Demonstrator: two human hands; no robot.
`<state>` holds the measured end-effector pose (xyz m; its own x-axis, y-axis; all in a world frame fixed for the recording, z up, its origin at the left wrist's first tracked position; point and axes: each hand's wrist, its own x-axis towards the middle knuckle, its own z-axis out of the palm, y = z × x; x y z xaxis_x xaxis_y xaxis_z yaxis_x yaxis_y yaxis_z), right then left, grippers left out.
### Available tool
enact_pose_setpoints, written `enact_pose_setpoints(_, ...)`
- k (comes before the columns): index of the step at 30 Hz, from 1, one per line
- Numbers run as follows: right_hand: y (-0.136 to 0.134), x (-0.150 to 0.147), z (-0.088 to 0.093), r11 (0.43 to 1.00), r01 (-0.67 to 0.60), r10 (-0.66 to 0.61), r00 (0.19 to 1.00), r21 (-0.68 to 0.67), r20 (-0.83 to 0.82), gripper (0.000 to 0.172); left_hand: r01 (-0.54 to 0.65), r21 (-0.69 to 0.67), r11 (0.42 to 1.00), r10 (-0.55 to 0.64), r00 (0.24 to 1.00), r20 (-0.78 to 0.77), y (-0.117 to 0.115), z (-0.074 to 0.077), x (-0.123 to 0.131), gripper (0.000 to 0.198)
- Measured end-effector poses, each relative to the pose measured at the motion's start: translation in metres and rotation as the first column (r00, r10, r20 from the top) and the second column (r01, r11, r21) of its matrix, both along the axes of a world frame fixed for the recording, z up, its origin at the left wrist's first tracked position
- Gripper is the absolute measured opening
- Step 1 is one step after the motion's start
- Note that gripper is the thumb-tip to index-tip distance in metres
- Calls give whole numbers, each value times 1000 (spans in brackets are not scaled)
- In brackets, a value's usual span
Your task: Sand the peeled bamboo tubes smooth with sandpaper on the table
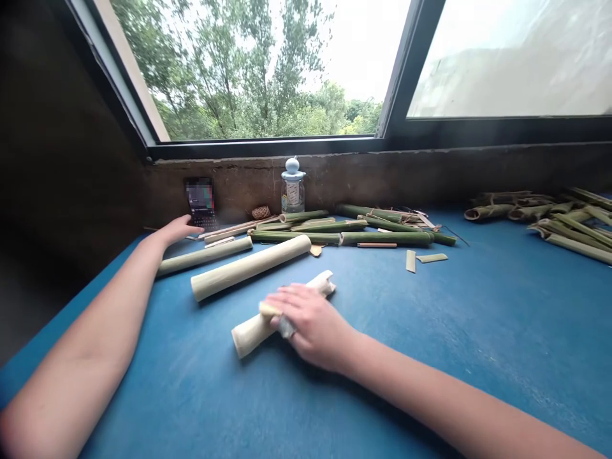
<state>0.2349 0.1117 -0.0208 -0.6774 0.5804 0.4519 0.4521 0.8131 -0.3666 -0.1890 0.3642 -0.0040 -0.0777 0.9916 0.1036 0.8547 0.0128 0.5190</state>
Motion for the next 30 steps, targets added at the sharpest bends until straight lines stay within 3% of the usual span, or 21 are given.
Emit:
enact_pose_setpoints(3,-3,-3,2,982,-191,191,981,1,22,39,6,6,1000,-7,1000,15,-1,0,0,57)
enact_pose_setpoints(7,18,11,1,999,10,-11,1000,-35,-28,39,-28,9,1000,29,999,-42,-10,5,12,63)
enact_pose_setpoints(9,14,10,2,998,42,-44,998,-46,-37,39,-73,-32,997,69,991,-119,-13,8,20,73)
enact_pose_setpoints(13,-9,-4,6,980,-200,200,980,-20,9,41,-169,-88,982,143,959,-244,-17,12,35,94)
enact_pose_setpoints(15,-5,-1,4,962,-274,273,961,25,35,43,-172,-91,981,145,957,-251,-19,13,38,95)
enact_pose_setpoints(20,18,18,2,1000,-3,3,1000,16,8,41,-164,-82,983,141,961,-237,-21,15,38,90)
enact_pose_setpoints(22,7,14,4,1000,-8,8,1000,-4,17,41,-152,-83,985,129,963,-237,-22,15,37,90)
enact_pose_setpoints(26,-7,7,6,982,-183,184,983,-36,16,41,-154,-93,984,128,963,-237,-22,12,35,96)
enact_pose_setpoints(30,11,18,4,999,16,-18,999,-33,-40,41,-166,-15,986,163,977,-139,-15,8,33,98)
